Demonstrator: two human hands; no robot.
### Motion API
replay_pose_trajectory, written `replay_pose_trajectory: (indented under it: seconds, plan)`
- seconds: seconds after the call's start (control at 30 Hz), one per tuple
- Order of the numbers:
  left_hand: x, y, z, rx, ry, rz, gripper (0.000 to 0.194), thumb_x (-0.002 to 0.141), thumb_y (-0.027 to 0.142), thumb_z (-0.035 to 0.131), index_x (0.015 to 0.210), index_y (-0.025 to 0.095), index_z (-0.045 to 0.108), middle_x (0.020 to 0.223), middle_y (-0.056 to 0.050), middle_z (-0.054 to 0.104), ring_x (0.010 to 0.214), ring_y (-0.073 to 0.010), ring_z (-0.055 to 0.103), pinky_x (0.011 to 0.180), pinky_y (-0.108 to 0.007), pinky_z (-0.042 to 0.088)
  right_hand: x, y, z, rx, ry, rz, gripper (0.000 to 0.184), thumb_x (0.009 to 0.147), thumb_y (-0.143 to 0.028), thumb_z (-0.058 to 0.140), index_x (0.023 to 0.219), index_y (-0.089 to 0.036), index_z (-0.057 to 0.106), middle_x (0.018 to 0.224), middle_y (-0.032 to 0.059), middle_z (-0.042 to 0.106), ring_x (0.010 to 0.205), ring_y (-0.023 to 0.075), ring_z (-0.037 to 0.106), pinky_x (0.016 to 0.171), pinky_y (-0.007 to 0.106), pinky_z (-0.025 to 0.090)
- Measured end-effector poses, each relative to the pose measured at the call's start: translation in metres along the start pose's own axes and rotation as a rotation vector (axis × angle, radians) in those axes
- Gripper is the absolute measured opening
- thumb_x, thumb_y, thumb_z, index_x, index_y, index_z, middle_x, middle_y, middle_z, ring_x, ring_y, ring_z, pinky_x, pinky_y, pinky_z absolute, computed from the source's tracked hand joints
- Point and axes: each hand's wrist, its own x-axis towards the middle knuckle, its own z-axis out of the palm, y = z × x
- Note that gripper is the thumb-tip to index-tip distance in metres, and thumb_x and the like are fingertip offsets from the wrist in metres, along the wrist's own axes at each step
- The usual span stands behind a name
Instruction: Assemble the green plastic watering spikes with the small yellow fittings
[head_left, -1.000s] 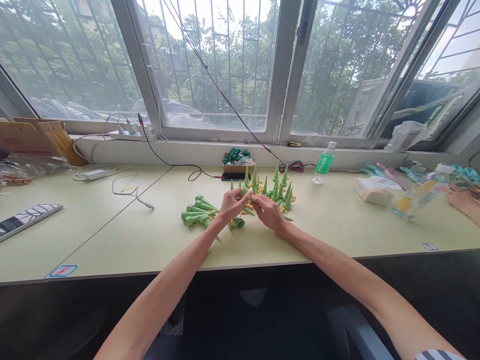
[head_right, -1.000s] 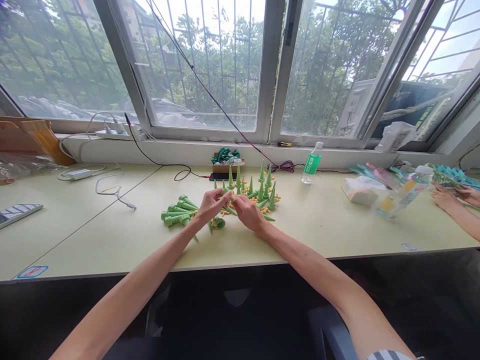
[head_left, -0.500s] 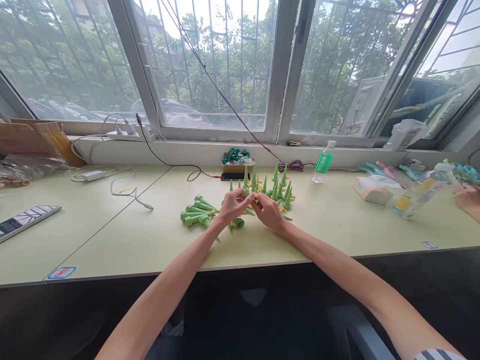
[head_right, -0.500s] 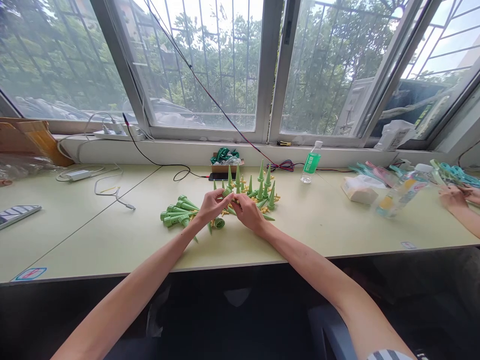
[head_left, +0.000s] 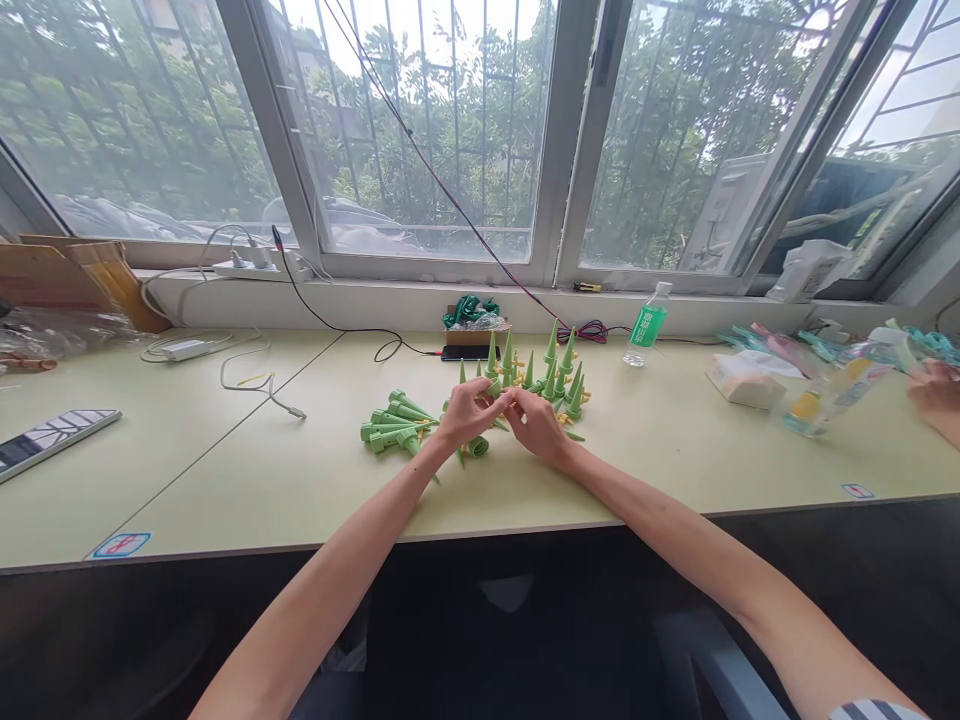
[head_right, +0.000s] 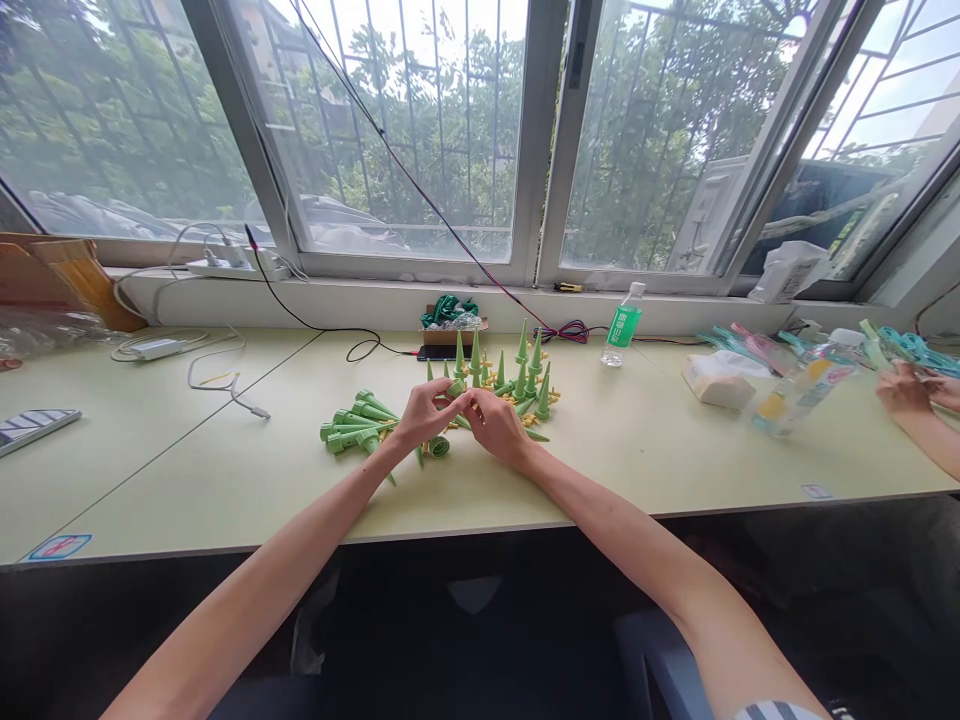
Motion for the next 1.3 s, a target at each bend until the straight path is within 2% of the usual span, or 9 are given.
replay_pose_trajectory:
  seconds: [0.27, 0.53, 0.8, 1.07, 1.3]
  plan:
    - [-0.0001, 0.0024, -0.0001, 0.012, -0.013, 0.003, 0.042, 0.085, 0.048, 0.058, 0.064, 0.018, 0.038, 0.065, 0.001, 0.042, 0.060, -0.0106, 0.048, 0.052, -0.021, 0.044, 0.0012, -0.0042, -0.0024, 0.017, -0.013, -0.026, 0.019, 0.099, -0.028, 0.041, 0.090, -0.019, 0.056, 0.077, 0.0021, 0.061, 0.061, 0.0131, 0.051, 0.063, 0.024, 0.041]
    - [-0.0006, 0.0036, -0.0001, 0.033, -0.019, 0.006, 0.042, 0.086, 0.048, 0.057, 0.064, 0.018, 0.036, 0.065, 0.002, 0.041, 0.059, -0.0101, 0.045, 0.050, -0.021, 0.042, 0.0015, -0.0027, -0.0027, 0.006, 0.022, -0.067, 0.020, 0.099, -0.025, 0.041, 0.088, -0.019, 0.056, 0.079, 0.0041, 0.061, 0.072, 0.0165, 0.052, 0.069, 0.026, 0.041]
    - [-0.0010, 0.0045, 0.0001, 0.066, -0.007, 0.024, 0.042, 0.087, 0.047, 0.057, 0.064, 0.018, 0.036, 0.064, 0.002, 0.042, 0.058, -0.0102, 0.045, 0.050, -0.021, 0.041, 0.0009, -0.0026, -0.0033, 0.022, -0.006, -0.046, 0.026, 0.101, -0.029, 0.039, 0.089, -0.019, 0.060, 0.079, 0.0050, 0.062, 0.071, 0.0166, 0.052, 0.068, 0.027, 0.042]
    - [-0.0017, 0.0021, 0.0005, 0.030, -0.016, 0.024, 0.045, 0.087, 0.055, 0.056, 0.065, 0.018, 0.041, 0.066, 0.001, 0.045, 0.059, -0.0112, 0.050, 0.051, -0.022, 0.042, 0.0012, -0.0036, -0.0028, 0.056, 0.009, -0.018, 0.032, 0.102, -0.035, 0.036, 0.089, -0.019, 0.061, 0.079, 0.0051, 0.063, 0.069, 0.0159, 0.053, 0.066, 0.027, 0.042]
    - [-0.0008, 0.0008, 0.0000, 0.003, -0.036, 0.005, 0.049, 0.098, 0.051, 0.033, 0.064, 0.018, 0.045, 0.062, -0.001, 0.048, 0.053, -0.0111, 0.044, 0.052, -0.025, 0.038, 0.0017, -0.0036, -0.0025, 0.077, 0.010, 0.043, 0.030, 0.101, -0.039, 0.040, 0.104, -0.018, 0.062, 0.075, 0.0019, 0.062, 0.062, 0.0131, 0.050, 0.063, 0.024, 0.041]
